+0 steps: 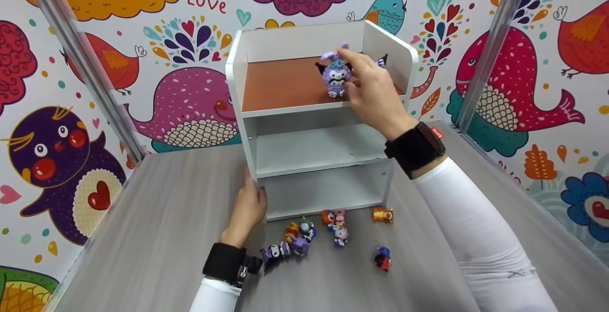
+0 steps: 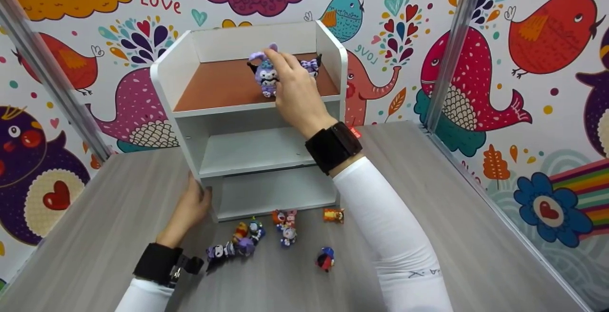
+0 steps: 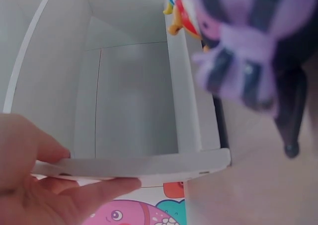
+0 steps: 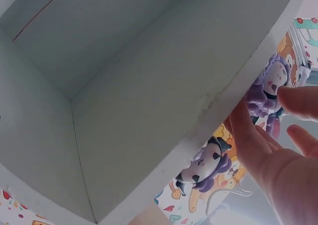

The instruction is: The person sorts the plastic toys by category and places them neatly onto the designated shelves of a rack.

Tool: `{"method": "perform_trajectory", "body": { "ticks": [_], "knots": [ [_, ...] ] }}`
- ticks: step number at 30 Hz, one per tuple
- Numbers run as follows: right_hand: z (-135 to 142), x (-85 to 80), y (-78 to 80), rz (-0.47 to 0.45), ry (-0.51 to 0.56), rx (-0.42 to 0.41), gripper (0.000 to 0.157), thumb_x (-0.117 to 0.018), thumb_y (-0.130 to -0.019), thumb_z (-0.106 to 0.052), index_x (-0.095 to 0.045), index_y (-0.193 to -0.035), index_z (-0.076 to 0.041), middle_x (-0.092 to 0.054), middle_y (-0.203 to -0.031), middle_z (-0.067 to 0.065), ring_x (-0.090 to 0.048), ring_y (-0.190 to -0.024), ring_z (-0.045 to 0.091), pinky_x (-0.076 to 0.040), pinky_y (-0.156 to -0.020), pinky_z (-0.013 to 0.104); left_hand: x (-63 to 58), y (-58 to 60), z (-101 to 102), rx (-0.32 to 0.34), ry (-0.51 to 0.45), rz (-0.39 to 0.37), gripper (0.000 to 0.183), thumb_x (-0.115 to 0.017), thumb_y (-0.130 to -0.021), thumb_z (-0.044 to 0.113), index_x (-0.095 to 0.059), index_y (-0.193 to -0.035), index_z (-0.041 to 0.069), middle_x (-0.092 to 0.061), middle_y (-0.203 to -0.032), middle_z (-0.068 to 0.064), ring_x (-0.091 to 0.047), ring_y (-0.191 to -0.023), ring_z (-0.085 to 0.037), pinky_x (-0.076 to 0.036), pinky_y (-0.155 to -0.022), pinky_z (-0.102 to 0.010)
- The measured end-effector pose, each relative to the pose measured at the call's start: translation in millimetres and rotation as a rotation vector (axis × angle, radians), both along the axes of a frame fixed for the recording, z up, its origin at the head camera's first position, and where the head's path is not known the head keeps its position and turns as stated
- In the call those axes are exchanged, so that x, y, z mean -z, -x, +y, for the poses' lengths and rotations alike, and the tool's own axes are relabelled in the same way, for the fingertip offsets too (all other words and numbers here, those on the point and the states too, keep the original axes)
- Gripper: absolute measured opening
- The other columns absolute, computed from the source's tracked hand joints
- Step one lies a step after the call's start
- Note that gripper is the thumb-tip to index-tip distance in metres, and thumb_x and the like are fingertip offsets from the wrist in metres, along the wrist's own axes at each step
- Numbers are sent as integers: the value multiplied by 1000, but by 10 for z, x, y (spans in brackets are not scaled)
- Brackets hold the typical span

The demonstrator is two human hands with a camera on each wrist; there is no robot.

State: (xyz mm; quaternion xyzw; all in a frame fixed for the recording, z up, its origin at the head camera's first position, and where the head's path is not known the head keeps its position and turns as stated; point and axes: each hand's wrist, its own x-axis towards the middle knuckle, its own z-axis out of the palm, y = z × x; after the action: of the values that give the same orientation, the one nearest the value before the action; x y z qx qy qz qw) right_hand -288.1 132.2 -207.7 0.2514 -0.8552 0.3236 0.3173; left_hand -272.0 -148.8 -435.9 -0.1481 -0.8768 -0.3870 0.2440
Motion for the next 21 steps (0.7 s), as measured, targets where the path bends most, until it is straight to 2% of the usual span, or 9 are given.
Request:
{"method": "perform_trajectory", "body": {
  "ticks": [6,11,14,17,21],
  "knots": [
    [60,-5,-56,32,17,5,58,-51,-93,9,-47,-149,-8,-53,-148,15,-60,-128,31,-52,-103,40,-20,-13,9,-11,3,-38,63,-46,-92,-9,-17,-148,-17,-60,-112,-46,-66,-93,-53,-55,-80,-60],
    [129,-29,-159,92,51,9,55,-54,-93,9,-47,-147,-3,-53,-147,17,-59,-128,32,-52,-103,41,-43,-12,16,-13,5,-45,64,-46,-93,-8,-15,-148,-17,-61,-109,-45,-67,-87,-51,-55,-74,-58],
    [172,-28,-259,130,88,22,54,-56,-93,9,-49,-146,-2,-55,-145,18,-64,-121,33,-55,-98,41,-59,-13,16,-17,5,-57,65,-47,-94,-8,-13,-149,-17,-62,-106,-45,-67,-84,-50,-54,-70,-57],
    [205,14,-366,166,153,38,52,-58,-93,8,-52,-143,-2,-59,-140,17,-69,-114,32,-57,-93,42,-64,-16,14,-19,7,-60,65,-47,-94,-7,-14,-149,-17,-62,-105,-45,-67,-87,-51,-54,-72,-58],
    [213,168,-494,248,200,42,43,-58,-91,11,-56,-133,3,-64,-131,19,-72,-107,32,-59,-88,36,-66,-23,20,-22,8,-73,63,-47,-94,-7,-16,-148,-16,-61,-108,-46,-67,-93,-53,-55,-77,-60]
  ]
}}
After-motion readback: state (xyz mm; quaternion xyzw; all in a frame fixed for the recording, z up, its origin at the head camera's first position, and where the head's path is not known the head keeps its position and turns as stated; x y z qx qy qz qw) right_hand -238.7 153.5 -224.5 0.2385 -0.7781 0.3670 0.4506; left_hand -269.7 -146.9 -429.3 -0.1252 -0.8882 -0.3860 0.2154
